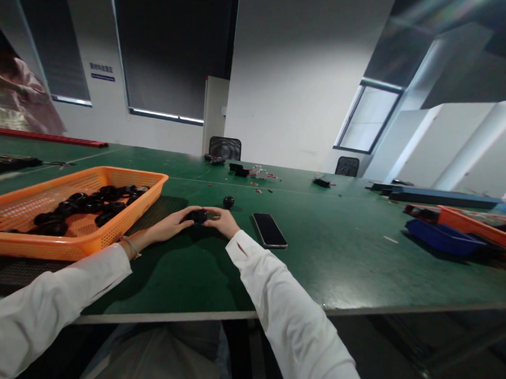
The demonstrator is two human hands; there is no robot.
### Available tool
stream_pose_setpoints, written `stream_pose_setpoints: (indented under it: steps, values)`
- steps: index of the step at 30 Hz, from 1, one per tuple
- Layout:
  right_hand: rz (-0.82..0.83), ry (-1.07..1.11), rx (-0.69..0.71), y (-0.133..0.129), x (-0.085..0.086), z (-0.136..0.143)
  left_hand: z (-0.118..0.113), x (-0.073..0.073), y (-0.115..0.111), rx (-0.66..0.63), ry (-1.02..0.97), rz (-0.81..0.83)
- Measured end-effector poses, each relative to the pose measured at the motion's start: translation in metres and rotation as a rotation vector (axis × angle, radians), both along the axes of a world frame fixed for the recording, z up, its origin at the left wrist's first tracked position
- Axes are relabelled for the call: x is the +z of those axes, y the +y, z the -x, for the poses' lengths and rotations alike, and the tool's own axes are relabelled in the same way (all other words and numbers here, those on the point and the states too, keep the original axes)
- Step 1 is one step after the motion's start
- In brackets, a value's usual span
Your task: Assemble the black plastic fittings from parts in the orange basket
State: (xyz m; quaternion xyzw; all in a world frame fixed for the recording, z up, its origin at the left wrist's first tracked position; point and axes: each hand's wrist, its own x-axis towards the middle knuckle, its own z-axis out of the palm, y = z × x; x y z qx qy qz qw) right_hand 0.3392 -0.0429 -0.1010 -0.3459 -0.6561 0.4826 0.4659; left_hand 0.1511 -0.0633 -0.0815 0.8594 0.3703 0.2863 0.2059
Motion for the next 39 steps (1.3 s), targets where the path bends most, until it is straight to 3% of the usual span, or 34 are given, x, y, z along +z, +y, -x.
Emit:
stream_pose_setpoints:
  steps: [17, 24, 33, 39]
  values:
    - [-0.110, -0.146, -0.059, -0.0003, 0.0004, -0.0009, 0.0009, 0.0006, -0.0024, -0.020, 0.020, -0.004]
    - [-0.075, -0.199, -0.029, 0.0013, -0.0032, 0.0001, 0.0016, -0.0026, -0.0001, 0.009, 0.134, -0.047]
    - [-0.168, -0.312, -0.044, 0.0005, -0.0052, 0.0014, 0.0002, -0.0019, -0.0001, 0.113, 0.204, -0.042]
    - [-0.203, -0.310, -0.037, 0.0000, -0.0068, 0.0034, 0.0010, -0.0038, 0.0029, 0.105, 0.192, -0.052]
